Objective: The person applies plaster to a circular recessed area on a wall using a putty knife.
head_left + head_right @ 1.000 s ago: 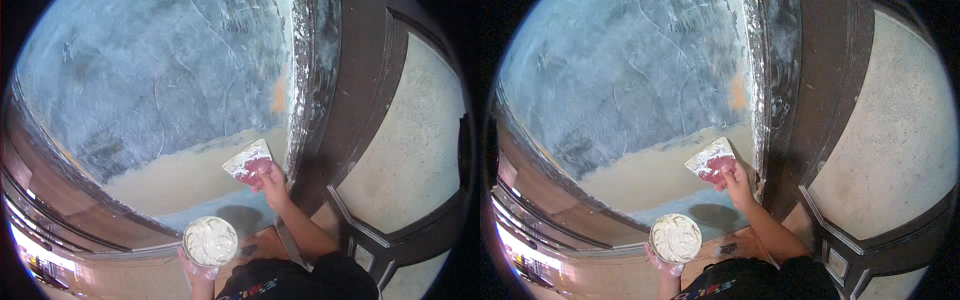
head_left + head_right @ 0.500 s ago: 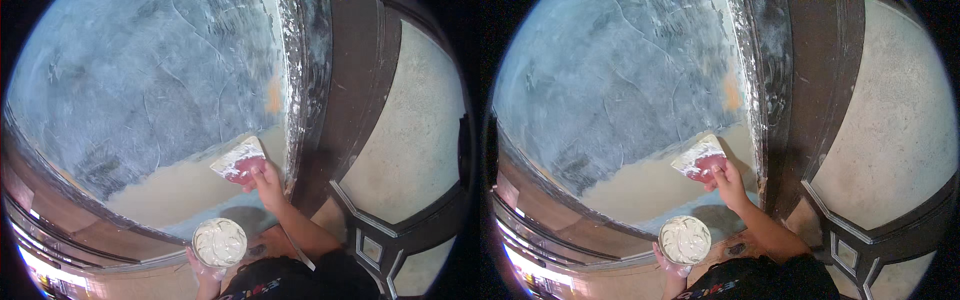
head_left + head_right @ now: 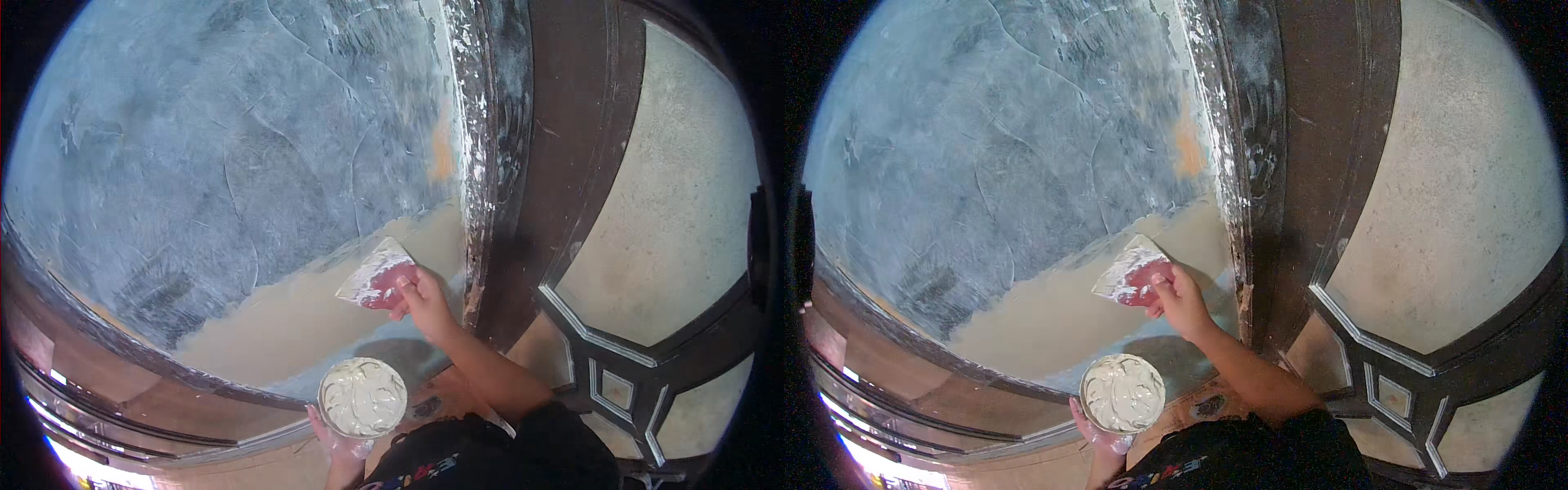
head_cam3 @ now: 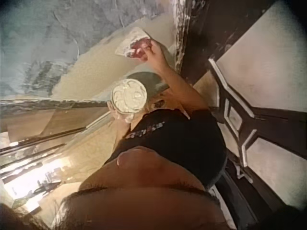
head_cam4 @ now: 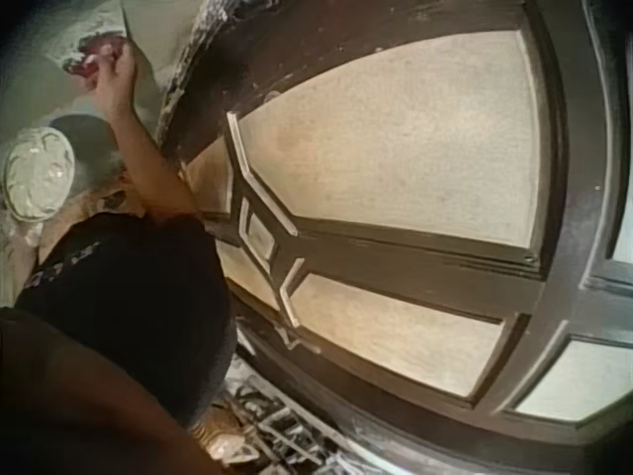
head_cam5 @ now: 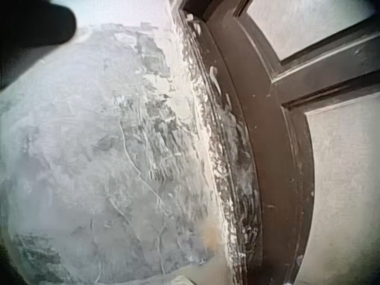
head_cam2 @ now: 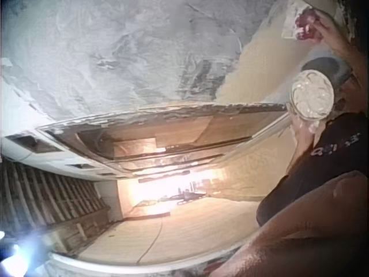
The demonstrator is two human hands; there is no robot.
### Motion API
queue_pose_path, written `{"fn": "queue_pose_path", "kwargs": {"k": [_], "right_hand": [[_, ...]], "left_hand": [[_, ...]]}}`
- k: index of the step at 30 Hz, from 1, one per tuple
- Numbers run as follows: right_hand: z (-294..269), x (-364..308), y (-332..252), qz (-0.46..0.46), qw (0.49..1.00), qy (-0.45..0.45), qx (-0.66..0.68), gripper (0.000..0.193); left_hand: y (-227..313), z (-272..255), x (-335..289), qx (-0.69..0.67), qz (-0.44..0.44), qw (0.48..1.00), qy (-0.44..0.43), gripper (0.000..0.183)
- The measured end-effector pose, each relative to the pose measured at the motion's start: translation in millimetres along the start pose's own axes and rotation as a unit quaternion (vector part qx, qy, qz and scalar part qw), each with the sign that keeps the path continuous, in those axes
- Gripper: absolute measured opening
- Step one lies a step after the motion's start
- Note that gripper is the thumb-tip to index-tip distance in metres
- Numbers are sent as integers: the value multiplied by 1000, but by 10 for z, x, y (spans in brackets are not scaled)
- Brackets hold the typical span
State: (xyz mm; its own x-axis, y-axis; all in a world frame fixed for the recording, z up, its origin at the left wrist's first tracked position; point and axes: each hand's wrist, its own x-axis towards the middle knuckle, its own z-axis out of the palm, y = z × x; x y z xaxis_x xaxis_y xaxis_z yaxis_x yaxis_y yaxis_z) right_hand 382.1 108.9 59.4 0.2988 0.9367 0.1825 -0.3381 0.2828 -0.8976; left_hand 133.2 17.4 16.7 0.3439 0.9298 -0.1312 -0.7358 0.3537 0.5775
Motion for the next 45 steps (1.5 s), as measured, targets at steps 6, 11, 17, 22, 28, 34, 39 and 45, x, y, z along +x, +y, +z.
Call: {"fn": "queue_pose_path", "kwargs": {"k": [6, 11, 17, 22, 28, 34, 39, 45], "right_hand": [[-63, -124, 21, -8, 999, 31, 10, 31], [1, 29, -36, -37, 999, 4, -26, 30], [-129, -147, 46, 16, 997, 62, 38, 28], [-9, 12, -47, -4, 1000, -24, 13, 28], [-262, -142, 286, 32, 991, 88, 98, 28], [-183, -92, 13, -4, 999, 24, 35, 30], [-226, 17, 75, 5, 997, 41, 58, 30], [-699, -330, 556, 46, 986, 124, 98, 25]], "left_hand": [[59, -3, 33, 21, -9, 1000, 8, 81], [42, -69, 68, -12, -22, 1000, -5, 81], [29, -63, 37, -105, -28, 994, 19, 80], [-4, -115, 20, -24, -49, 999, 1, 81], [-78, -430, 47, 113, 12, 994, -4, 80], [-47, -165, 27, -204, -77, 976, 19, 81], [-88, -140, 28, -32, -60, 997, -31, 83], [-71, -178, -20, 25, -22, 999, 7, 83]]}}
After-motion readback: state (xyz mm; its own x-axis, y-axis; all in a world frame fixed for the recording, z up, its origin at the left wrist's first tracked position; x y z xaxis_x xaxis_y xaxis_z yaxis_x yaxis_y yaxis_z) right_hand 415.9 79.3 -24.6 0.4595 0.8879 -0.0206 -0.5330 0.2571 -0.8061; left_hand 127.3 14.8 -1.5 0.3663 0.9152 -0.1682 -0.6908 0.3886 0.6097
